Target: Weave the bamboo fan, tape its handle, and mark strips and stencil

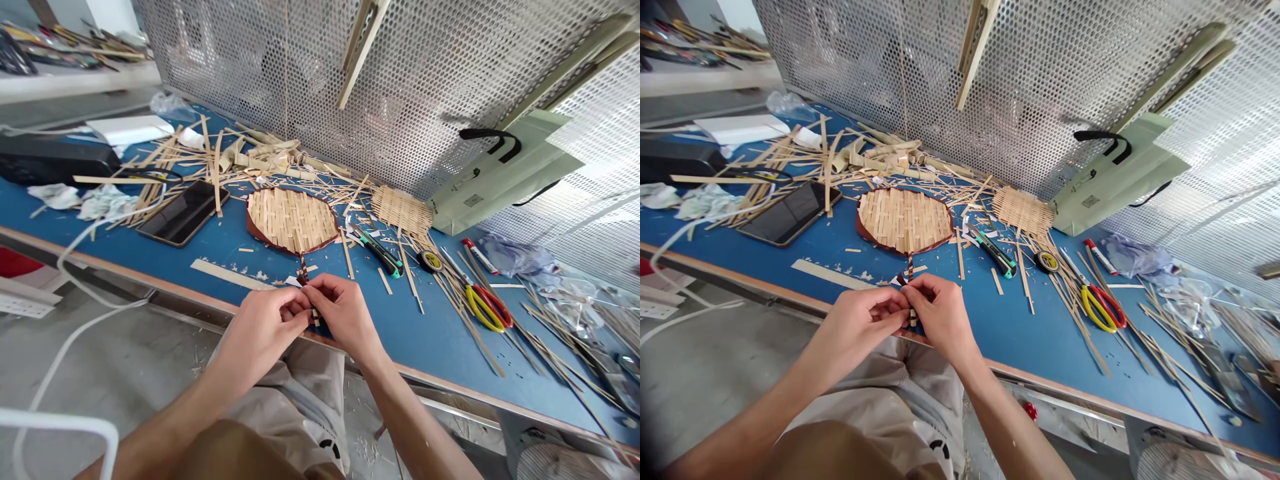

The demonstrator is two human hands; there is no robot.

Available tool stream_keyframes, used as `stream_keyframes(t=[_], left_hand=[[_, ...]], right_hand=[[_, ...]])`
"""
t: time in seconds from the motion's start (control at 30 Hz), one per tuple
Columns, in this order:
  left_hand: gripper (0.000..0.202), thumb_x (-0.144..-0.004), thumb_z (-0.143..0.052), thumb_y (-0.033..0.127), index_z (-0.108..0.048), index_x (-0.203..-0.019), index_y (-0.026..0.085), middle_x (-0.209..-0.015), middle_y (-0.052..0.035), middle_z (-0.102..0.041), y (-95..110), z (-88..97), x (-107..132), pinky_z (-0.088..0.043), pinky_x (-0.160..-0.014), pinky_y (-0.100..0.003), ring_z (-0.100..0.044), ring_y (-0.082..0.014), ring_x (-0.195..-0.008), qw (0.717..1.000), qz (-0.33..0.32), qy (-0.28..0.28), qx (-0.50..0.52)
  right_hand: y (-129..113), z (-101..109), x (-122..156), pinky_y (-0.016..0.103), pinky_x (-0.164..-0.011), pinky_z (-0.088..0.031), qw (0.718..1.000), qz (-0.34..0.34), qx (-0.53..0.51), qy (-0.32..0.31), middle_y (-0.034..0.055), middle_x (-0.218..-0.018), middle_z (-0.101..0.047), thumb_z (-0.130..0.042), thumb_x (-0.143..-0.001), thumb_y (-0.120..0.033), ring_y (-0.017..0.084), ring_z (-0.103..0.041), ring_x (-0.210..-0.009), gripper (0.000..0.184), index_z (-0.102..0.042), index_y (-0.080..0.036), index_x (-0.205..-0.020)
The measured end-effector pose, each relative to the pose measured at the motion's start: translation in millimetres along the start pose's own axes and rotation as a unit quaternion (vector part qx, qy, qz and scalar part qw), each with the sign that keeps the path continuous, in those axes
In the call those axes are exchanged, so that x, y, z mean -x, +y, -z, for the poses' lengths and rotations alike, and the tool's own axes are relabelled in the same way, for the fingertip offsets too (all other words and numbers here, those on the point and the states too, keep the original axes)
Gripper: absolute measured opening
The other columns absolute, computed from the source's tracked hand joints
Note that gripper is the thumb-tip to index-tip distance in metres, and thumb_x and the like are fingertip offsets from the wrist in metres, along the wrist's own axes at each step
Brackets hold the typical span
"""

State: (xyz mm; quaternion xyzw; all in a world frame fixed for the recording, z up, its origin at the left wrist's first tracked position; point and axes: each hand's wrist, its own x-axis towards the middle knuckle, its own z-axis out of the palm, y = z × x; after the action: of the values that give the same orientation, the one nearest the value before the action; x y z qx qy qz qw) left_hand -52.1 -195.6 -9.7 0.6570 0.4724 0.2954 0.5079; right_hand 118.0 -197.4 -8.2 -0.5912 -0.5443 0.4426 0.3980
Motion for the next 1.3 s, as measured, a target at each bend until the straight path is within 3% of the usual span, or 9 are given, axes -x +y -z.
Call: stream_keyframes(t=[0.2, 0.37, 0.43, 0.53, 0.63, 0.73, 0.93, 1.17, 1.3], left_hand=[[0.012, -0.083, -0.054, 0.03, -0.059, -0.073, 0.026, -0.068, 0.0015, -0.067, 5, -3.6, -1, -0.039, -0.062, -0.034, -0.059, -0.0199, -0.063, 0.999, 0.001, 0.007, -0.048], [0.01, -0.083, -0.052, 0.028, -0.052, -0.073, 0.027, -0.068, 0.004, -0.063, 4, -4.9, 0, -0.036, -0.064, -0.033, -0.053, -0.0186, -0.064, 0.995, -0.006, 0.022, -0.093], [0.008, -0.082, -0.051, 0.027, -0.053, -0.074, 0.027, -0.067, 0.0052, -0.062, 3, -4.3, 0, -0.036, -0.063, -0.032, -0.052, -0.0178, -0.063, 0.994, -0.004, 0.028, -0.104], [0.007, -0.082, -0.051, 0.027, -0.055, -0.075, 0.026, -0.067, 0.0057, -0.061, 1, -3.1, -1, -0.038, -0.063, -0.03, -0.052, -0.0162, -0.062, 0.995, 0.004, 0.032, -0.097], [0.007, -0.081, -0.052, 0.027, -0.056, -0.075, 0.025, -0.067, 0.0058, -0.061, -2, -2.8, 0, -0.039, -0.061, -0.029, -0.05, -0.0147, -0.061, 0.996, 0.018, 0.038, -0.077], [0.008, -0.083, -0.054, 0.028, -0.058, -0.077, 0.026, -0.067, 0.0065, -0.061, -7, -3.2, 3, -0.039, -0.058, -0.027, -0.05, -0.0139, -0.061, 0.997, 0.053, 0.039, -0.043], [0.008, -0.084, -0.054, 0.028, -0.054, -0.076, 0.028, -0.057, 0.0073, -0.051, -8, -0.5, 6, -0.036, -0.054, -0.029, -0.046, -0.0153, -0.055, 0.994, 0.104, 0.024, -0.021], [0.009, -0.084, -0.057, 0.033, -0.059, -0.076, 0.029, -0.059, 0.0051, -0.062, -8, 3.4, 4, -0.041, -0.052, -0.029, -0.057, -0.0177, -0.056, 0.99, 0.137, 0.008, 0.009], [0.014, -0.089, -0.054, 0.037, -0.066, -0.088, 0.029, -0.064, 0.004, -0.069, -6, 8.0, 6, -0.044, -0.052, -0.029, -0.061, -0.0178, -0.055, 0.993, 0.11, 0.022, -0.026]], right_hand=[[0, 4, -2, 0.025, -0.06, -0.044, 1.0, 0.001, -0.001, -0.021, -0.0016, -0.07, -0.067, -0.072, -0.089, -0.038, 0.013, -0.055, -0.064, 0.022, -0.071, -0.019, -0.078], [-2, 11, -5, 0.026, -0.063, -0.053, 0.996, -0.012, -0.029, -0.084, -0.0029, -0.075, -0.068, -0.069, -0.094, -0.038, 0.014, -0.061, -0.067, 0.017, -0.071, -0.021, -0.09], [-8, 15, -8, 0.027, -0.066, -0.053, 0.995, 0.027, 0.038, -0.092, -0.0021, -0.078, -0.071, -0.066, -0.097, -0.03, 0.015, -0.062, -0.069, 0.011, -0.072, -0.022, -0.092], [-19, 21, -14, 0.029, -0.069, -0.052, 0.969, 0.156, 0.177, -0.069, 0.0019, -0.085, -0.073, -0.065, -0.095, -0.017, 0.016, -0.064, -0.075, 0.014, -0.074, -0.022, -0.086], [-22, 26, -26, 0.031, -0.072, -0.056, 0.954, 0.231, 0.151, -0.119, 0.005, -0.094, -0.077, -0.068, -0.094, -0.015, 0.019, -0.07, -0.084, 0.014, -0.076, -0.023, -0.087], [-14, 26, -40, 0.032, -0.073, -0.06, 0.957, 0.212, 0.06, -0.189, 0.0049, -0.096, -0.081, -0.069, -0.095, -0.017, 0.02, -0.075, -0.087, 0.012, -0.076, -0.023, -0.086], [5, 25, -55, 0.029, -0.07, -0.059, 0.963, 0.126, -0.02, -0.236, 0.0018, -0.086, -0.078, -0.075, -0.091, -0.017, 0.016, -0.073, -0.076, 0.006, -0.078, -0.021, -0.088], [3, 27, -55, 0.033, -0.074, -0.061, 0.966, 0.084, -0.062, -0.238, 0.0018, -0.088, -0.08, -0.077, -0.092, -0.018, 0.019, -0.074, -0.08, 0.01, -0.082, -0.026, -0.087], [2, 25, -55, 0.035, -0.074, -0.062, 0.969, 0.059, -0.07, -0.231, 0.003, -0.091, -0.08, -0.075, -0.091, -0.017, 0.02, -0.073, -0.081, 0.009, -0.079, -0.025, -0.087]])
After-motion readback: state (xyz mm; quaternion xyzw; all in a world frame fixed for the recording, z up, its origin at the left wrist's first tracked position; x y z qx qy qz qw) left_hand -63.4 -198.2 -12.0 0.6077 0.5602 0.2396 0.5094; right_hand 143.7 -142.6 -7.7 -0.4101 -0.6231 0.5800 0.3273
